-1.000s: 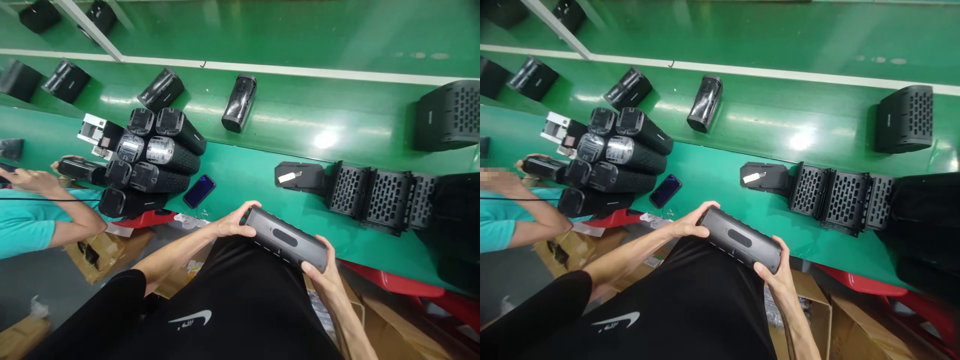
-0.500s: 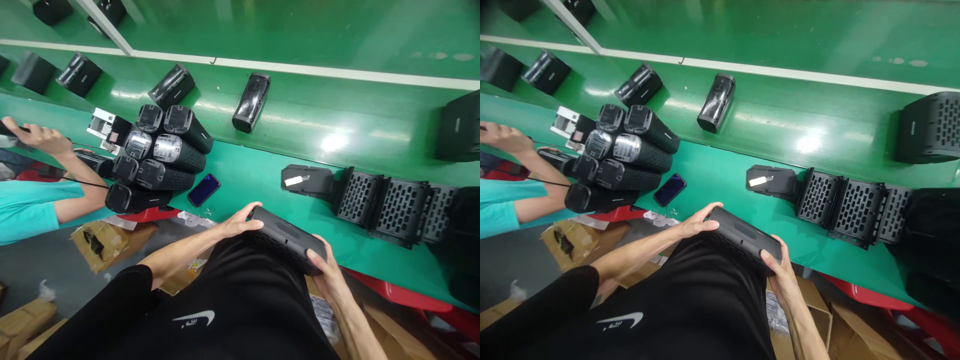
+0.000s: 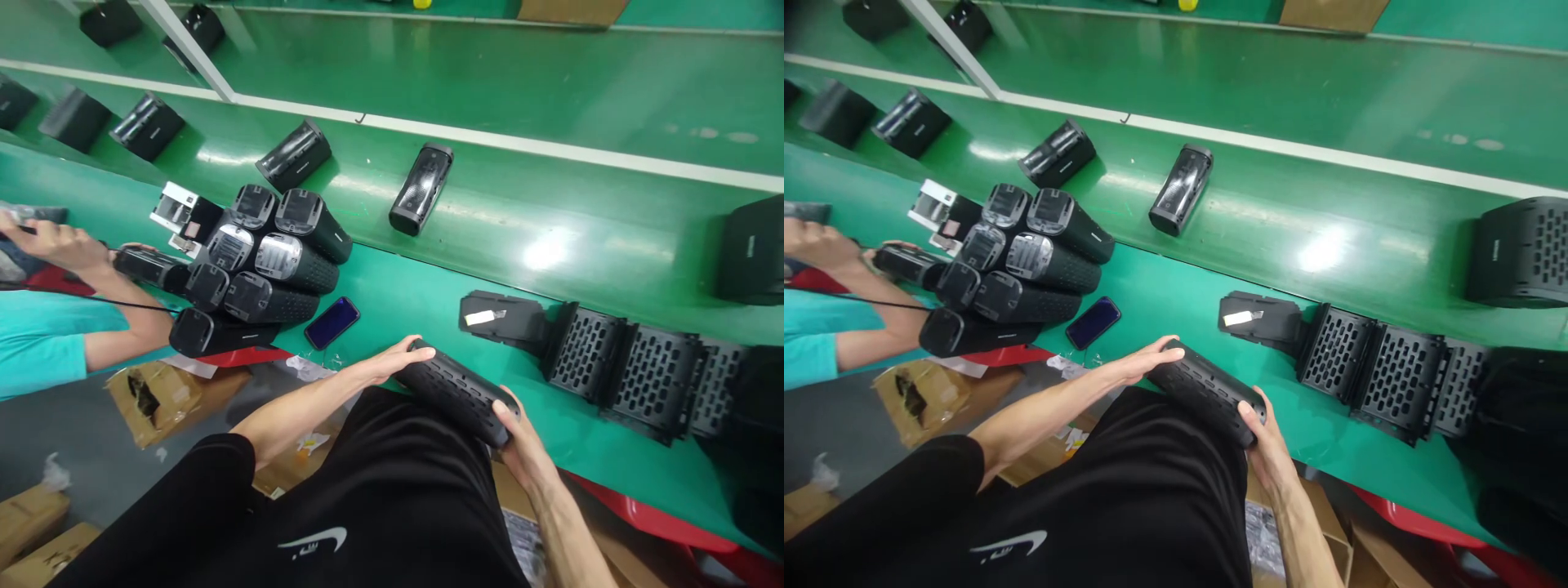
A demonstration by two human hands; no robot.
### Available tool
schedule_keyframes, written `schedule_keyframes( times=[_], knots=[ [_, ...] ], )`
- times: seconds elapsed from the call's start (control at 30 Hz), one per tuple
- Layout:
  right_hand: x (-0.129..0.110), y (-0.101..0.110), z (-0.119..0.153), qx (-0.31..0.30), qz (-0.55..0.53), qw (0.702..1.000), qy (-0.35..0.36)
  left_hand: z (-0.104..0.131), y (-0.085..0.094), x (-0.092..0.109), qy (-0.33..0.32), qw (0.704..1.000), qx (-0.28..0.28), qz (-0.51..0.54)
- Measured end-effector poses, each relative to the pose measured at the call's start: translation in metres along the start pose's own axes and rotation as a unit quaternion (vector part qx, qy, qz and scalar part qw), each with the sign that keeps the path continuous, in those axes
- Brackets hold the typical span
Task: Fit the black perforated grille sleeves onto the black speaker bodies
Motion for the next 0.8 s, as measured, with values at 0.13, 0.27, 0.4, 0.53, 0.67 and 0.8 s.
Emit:
schedule_keyframes(
  times=[0.13,0.27,0.4,0.53,0.67,0.8],
  knots=[
    [0.001,-0.010,-0.009,0.026,-0.030,0.999,0.029,-0.014,0.000,0.004,0.015,0.999,0.032,0.027],
    [0.012,-0.009,-0.019,0.022,-0.008,1.000,-0.020,-0.009,0.005,0.009,0.076,0.997,0.018,-0.023],
    [0.015,0.005,-0.020,0.025,0.025,0.995,-0.094,0.000,0.013,0.020,0.053,0.997,-0.049,-0.036],
    [0.012,0.008,-0.012,-0.044,0.044,0.996,-0.065,-0.005,0.018,0.027,-0.017,0.998,-0.040,-0.037],
    [0.004,0.006,-0.008,-0.100,0.071,0.992,-0.002,-0.014,0.025,0.043,-0.082,0.995,-0.025,-0.048],
    [-0.022,0.005,-0.017,-0.095,0.061,0.992,0.059,-0.025,0.030,0.073,-0.139,0.987,-0.080,-0.033]
  ],
)
Point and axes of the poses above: each hand's wrist, its own z-axis away from the middle knuckle, its own y-axis out of the back of the hand, x = y × z, the point moved 3 cm from there along -z, towards the middle knuckle, and after that the axes turned 12 degrees about -y, right-handed, at the moved point
